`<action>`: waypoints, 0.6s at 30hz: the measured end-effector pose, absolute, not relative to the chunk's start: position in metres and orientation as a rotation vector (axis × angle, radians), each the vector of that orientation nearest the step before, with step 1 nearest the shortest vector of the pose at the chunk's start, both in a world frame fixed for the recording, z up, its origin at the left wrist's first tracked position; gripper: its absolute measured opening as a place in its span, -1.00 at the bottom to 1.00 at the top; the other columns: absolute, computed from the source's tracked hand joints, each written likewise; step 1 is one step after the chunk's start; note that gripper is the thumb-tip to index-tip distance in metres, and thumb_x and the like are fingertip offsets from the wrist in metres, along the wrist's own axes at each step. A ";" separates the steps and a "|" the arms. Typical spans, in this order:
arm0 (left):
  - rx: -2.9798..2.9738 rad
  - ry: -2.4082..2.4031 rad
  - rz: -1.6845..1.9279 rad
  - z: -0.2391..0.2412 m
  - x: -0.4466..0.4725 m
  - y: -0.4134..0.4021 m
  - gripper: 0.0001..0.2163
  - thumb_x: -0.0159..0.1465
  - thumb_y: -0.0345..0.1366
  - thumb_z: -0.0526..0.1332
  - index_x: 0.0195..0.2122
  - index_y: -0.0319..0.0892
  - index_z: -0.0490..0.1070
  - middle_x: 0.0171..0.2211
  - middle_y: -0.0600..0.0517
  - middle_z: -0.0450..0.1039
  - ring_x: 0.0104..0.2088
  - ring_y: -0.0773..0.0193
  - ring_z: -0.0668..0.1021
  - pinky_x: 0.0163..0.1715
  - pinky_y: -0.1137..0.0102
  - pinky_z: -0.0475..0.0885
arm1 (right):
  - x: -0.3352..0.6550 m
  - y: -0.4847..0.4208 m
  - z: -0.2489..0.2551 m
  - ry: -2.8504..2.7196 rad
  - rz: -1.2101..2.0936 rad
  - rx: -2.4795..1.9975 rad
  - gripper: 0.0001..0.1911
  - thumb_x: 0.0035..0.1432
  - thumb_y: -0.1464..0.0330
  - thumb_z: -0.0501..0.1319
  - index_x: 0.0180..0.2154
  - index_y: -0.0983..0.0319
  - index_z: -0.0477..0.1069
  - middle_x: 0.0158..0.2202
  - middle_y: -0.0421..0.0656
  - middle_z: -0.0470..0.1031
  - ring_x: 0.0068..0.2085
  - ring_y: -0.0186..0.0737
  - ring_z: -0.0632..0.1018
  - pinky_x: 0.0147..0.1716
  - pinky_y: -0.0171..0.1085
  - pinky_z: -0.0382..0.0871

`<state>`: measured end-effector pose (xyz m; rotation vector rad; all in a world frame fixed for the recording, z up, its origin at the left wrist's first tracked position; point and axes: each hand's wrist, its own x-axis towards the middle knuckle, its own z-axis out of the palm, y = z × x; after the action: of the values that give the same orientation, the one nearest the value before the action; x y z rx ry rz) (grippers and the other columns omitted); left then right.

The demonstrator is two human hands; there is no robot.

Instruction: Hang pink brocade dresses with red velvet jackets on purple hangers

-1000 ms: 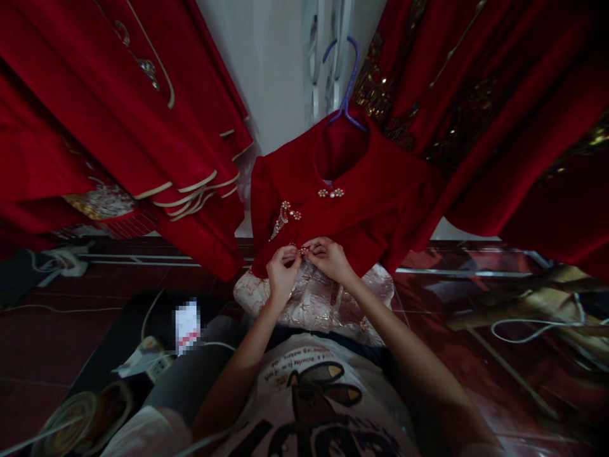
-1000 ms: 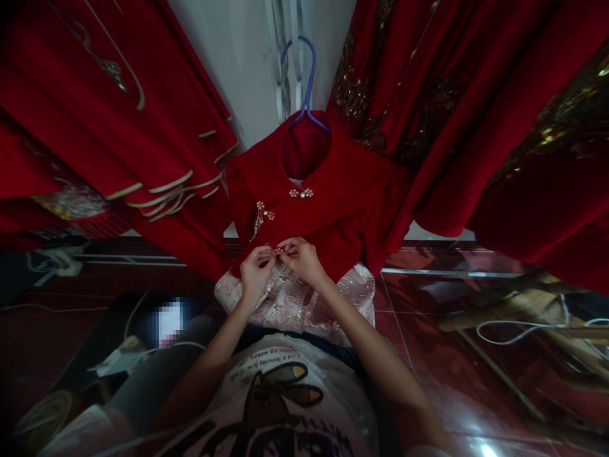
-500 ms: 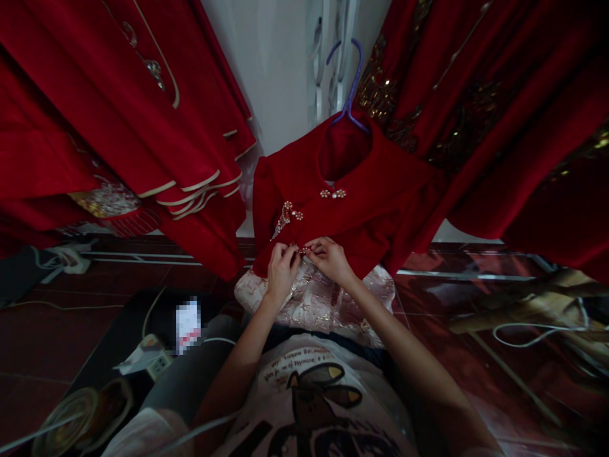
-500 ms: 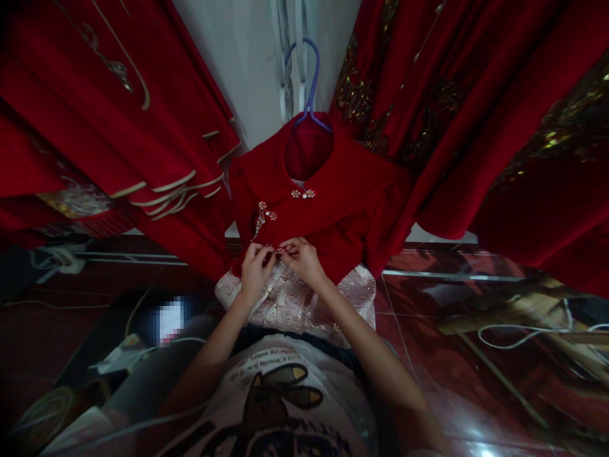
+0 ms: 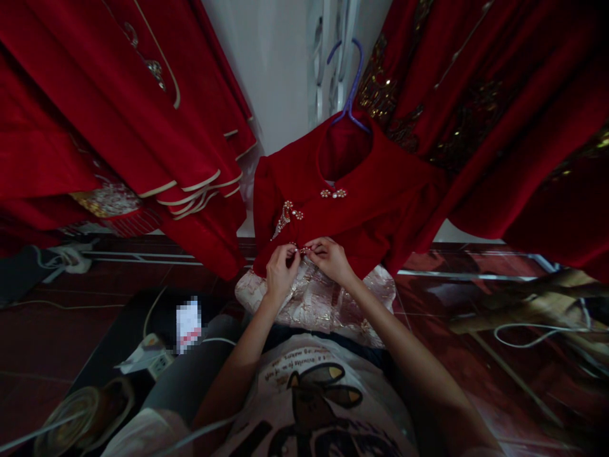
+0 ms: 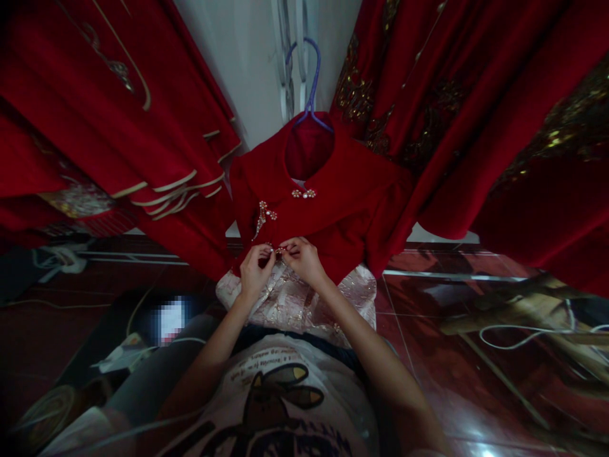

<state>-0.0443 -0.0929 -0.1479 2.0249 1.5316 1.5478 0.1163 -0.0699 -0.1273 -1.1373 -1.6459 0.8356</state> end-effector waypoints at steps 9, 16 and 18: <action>1.693 1.437 1.535 -0.150 -0.040 -0.087 -0.87 0.19 -0.34 0.27 -0.22 -0.18 0.46 -0.25 -0.01 0.55 -0.30 0.32 0.61 -0.22 0.38 0.57 | 0.116 -0.070 -0.129 -1.621 0.863 -1.130 -0.81 0.09 0.35 0.26 -0.22 0.26 0.54 -0.25 -0.12 0.48 -0.34 -0.39 0.55 -0.33 -0.41 0.52; 1.538 1.271 1.499 -0.150 -0.043 -0.085 -0.84 0.11 -0.37 0.30 -0.26 -0.19 0.46 -0.31 0.02 0.56 -0.30 0.34 0.63 -0.22 0.40 0.59 | 0.108 -0.077 -0.132 -1.574 0.825 -1.129 -0.80 0.16 0.33 0.22 -0.19 0.25 0.52 -0.20 -0.11 0.45 -0.28 -0.36 0.56 -0.33 -0.41 0.54; 1.503 1.266 1.503 -0.150 -0.043 -0.085 -0.82 0.11 -0.35 0.31 -0.24 -0.20 0.47 -0.30 0.00 0.56 -0.30 0.33 0.63 -0.21 0.39 0.59 | 0.106 -0.080 -0.132 -1.557 0.813 -1.127 -0.79 0.18 0.32 0.20 -0.17 0.24 0.51 -0.19 -0.11 0.45 -0.26 -0.36 0.56 -0.32 -0.40 0.55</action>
<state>-0.0428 -0.0853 -0.1501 1.5027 1.2663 1.5033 0.1058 -0.0798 -0.1316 -1.1274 -1.5565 0.8130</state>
